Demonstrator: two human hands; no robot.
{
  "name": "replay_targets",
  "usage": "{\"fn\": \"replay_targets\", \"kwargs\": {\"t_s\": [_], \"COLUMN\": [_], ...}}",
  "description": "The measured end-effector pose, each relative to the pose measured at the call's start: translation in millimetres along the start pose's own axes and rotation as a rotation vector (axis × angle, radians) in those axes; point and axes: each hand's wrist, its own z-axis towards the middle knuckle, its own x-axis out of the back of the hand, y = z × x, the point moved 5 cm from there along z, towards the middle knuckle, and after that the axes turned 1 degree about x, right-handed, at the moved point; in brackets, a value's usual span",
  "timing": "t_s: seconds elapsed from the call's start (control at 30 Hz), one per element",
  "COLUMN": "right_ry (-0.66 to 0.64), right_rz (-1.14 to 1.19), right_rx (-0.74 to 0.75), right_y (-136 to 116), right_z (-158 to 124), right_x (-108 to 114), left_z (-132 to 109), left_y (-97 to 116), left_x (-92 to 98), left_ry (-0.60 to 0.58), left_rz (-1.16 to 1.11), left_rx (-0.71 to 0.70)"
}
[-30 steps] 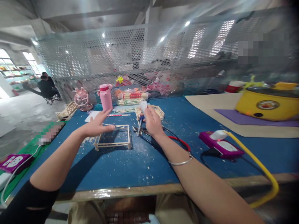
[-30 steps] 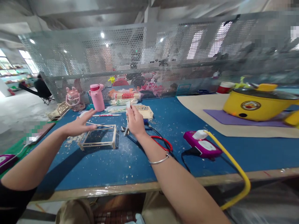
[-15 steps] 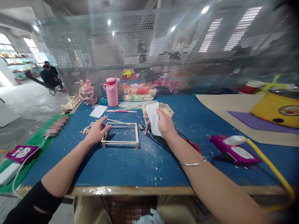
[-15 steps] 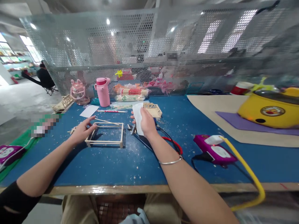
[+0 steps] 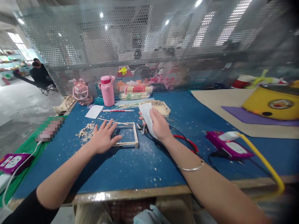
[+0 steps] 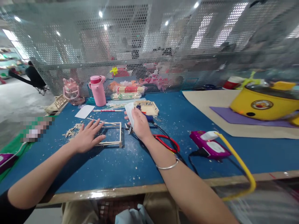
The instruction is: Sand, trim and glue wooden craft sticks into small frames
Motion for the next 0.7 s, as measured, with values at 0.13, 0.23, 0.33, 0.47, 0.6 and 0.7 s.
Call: {"fn": "replay_targets", "kwargs": {"t_s": [0.13, 0.23, 0.33, 0.47, 0.6, 0.7], "right_ry": [0.018, 0.022, 0.009, -0.007, -0.003, 0.006], "right_rz": [0.021, 0.015, 0.003, -0.017, -0.027, -0.016], "right_rx": [-0.007, 0.016, 0.036, 0.035, 0.045, 0.049], "right_y": [2, 0, -3, -5, -7, -6], "right_z": [2, 1, -1, -4, -4, -2], "right_x": [2, 2, 0, -3, -2, 0], "left_z": [6, 15, 23, 26, 27, 31], "left_y": [13, 36, 49, 48, 53, 65], "left_x": [9.1, 9.5, -3.6, -8.0, -1.5, -3.2], "left_ry": [0.071, 0.125, 0.008, -0.02, 0.019, 0.025], "left_rz": [0.009, 0.008, -0.019, -0.019, -0.025, -0.039], "left_rx": [0.089, 0.074, 0.041, 0.043, 0.044, 0.008]}}
